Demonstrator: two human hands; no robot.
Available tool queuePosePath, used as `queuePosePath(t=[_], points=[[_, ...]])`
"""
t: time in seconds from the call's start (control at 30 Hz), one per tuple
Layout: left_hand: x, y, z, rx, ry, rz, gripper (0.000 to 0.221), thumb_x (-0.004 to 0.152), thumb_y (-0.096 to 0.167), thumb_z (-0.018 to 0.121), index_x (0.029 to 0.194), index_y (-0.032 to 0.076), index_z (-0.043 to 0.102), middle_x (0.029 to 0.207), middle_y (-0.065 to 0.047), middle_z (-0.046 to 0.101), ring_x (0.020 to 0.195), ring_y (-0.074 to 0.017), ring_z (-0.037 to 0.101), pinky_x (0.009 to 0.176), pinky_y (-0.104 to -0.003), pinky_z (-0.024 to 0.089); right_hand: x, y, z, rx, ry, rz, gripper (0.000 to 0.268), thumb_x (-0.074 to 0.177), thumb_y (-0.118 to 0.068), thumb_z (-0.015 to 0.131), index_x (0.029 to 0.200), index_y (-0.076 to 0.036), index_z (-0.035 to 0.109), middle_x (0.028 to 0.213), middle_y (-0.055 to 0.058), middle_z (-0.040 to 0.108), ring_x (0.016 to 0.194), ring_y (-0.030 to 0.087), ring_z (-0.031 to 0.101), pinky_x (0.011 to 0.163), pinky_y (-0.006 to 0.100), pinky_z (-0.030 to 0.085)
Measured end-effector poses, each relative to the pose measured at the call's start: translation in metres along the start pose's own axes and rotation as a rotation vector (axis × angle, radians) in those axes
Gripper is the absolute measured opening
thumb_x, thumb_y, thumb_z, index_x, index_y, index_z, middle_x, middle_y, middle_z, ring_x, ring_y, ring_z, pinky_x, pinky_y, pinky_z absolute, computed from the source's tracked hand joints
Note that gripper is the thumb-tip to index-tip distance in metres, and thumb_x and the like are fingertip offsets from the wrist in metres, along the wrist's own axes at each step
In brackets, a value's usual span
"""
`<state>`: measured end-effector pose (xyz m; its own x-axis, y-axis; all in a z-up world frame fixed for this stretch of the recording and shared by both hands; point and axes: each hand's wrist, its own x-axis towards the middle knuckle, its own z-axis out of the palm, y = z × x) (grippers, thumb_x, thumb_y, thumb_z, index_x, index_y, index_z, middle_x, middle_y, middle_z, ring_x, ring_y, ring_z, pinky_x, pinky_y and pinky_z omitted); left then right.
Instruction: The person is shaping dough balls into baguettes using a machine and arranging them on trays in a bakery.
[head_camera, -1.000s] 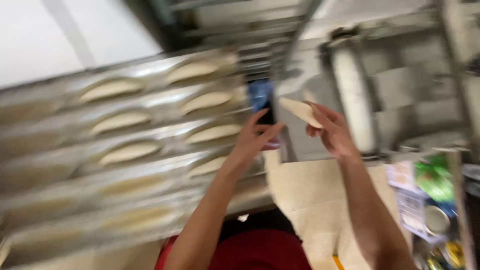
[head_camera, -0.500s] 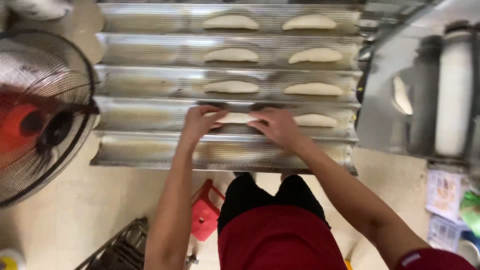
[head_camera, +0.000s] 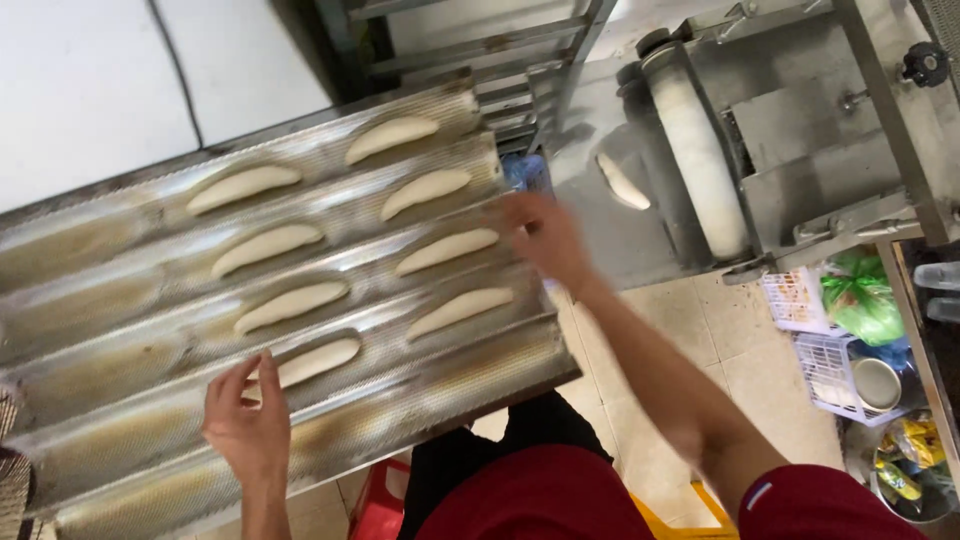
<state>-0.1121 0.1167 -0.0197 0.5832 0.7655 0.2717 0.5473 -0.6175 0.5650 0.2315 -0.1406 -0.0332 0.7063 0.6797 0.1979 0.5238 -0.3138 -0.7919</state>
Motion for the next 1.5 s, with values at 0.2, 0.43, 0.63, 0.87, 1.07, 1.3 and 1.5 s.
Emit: queuePosePath(t=[0.2, 0.43, 0.63, 0.87, 1.07, 1.3, 1.5], points=[[0.034, 0.099, 0.062, -0.253, -0.166, -0.163, 0.018, 0.103, 0.018, 0.073, 0.115, 0.005, 0.076, 0.103, -0.012, 0.075, 0.087, -0.0164, 0.071, 0.066, -0.029, 0.056, -0.02, 0.308, -0.101, -0.611, 0.127, 0.195, 0.043, 0.087, -0.027, 0.082, 0.122, -0.003, 0.073, 0.115, 0.018, 0.075, 0.102, 0.034, 0.071, 0.089, 0.044, 0.057], [0.061, 0.169, 0.16, -0.573, -0.534, -0.391, 0.024, 0.095, 0.021, 0.071, 0.117, 0.013, 0.076, 0.088, -0.004, 0.077, 0.072, -0.01, 0.071, 0.059, -0.029, 0.056, -0.004, 0.37, -0.099, -0.012, -0.105, 0.76, 0.053, 0.091, -0.046, 0.061, 0.124, -0.007, 0.077, 0.129, 0.005, 0.071, 0.104, 0.021, 0.069, 0.085, 0.043, 0.056], [0.108, 0.208, 0.164, -1.121, -0.711, -0.403, 0.067, 0.091, 0.03, 0.072, 0.15, 0.013, 0.045, 0.115, -0.011, 0.071, 0.089, -0.0171, 0.073, 0.071, -0.034, 0.064, 0.068, 0.135, -0.098, 0.752, -0.218, 0.54, 0.041, 0.108, -0.026, 0.058, 0.135, 0.005, 0.061, 0.101, 0.007, 0.061, 0.087, 0.017, 0.055, 0.077, 0.032, 0.045], [0.173, 0.032, 0.093, -1.403, -0.625, -0.486, 0.06, 0.09, 0.029, 0.082, 0.136, -0.002, 0.061, 0.11, -0.019, 0.067, 0.093, -0.0189, 0.073, 0.084, -0.033, 0.067, 0.143, -0.1, 0.097, 0.45, -0.601, 0.603, 0.052, 0.097, -0.035, 0.065, 0.14, -0.006, 0.062, 0.089, 0.003, 0.06, 0.075, 0.014, 0.053, 0.068, 0.032, 0.046], [0.237, -0.192, -0.007, -1.069, -0.309, -0.749, 0.038, 0.085, 0.022, 0.084, 0.112, -0.001, 0.073, 0.092, -0.011, 0.07, 0.081, -0.0172, 0.076, 0.073, -0.028, 0.069, 0.188, -0.213, 0.323, -0.088, -0.683, 0.007, 0.057, 0.088, -0.047, 0.072, 0.134, -0.014, 0.068, 0.085, 0.004, 0.076, 0.052, 0.013, 0.06, 0.05, 0.034, 0.048], [0.317, -0.33, -0.038, -0.615, -0.179, -0.675, 0.036, 0.085, 0.02, 0.084, 0.109, -0.004, 0.076, 0.1, -0.019, 0.078, 0.077, -0.0222, 0.08, 0.064, -0.029, 0.066, 0.23, -0.252, 0.474, -0.292, -0.614, -0.254, 0.04, 0.1, -0.035, 0.068, 0.136, -0.019, 0.07, 0.103, 0.009, 0.072, 0.08, 0.019, 0.067, 0.072, 0.038, 0.055], [0.309, -0.331, -0.033, -0.348, 0.013, -0.628, 0.042, 0.081, 0.016, 0.085, 0.115, -0.003, 0.069, 0.104, -0.022, 0.073, 0.067, -0.0221, 0.077, 0.056, -0.029, 0.061, 0.21, -0.215, 0.43, -0.09, -0.522, -0.201, 0.039, 0.101, -0.018, 0.064, 0.139, -0.013, 0.063, 0.132, 0.014, 0.061, 0.096, 0.023, 0.069, 0.081, 0.036, 0.059]])
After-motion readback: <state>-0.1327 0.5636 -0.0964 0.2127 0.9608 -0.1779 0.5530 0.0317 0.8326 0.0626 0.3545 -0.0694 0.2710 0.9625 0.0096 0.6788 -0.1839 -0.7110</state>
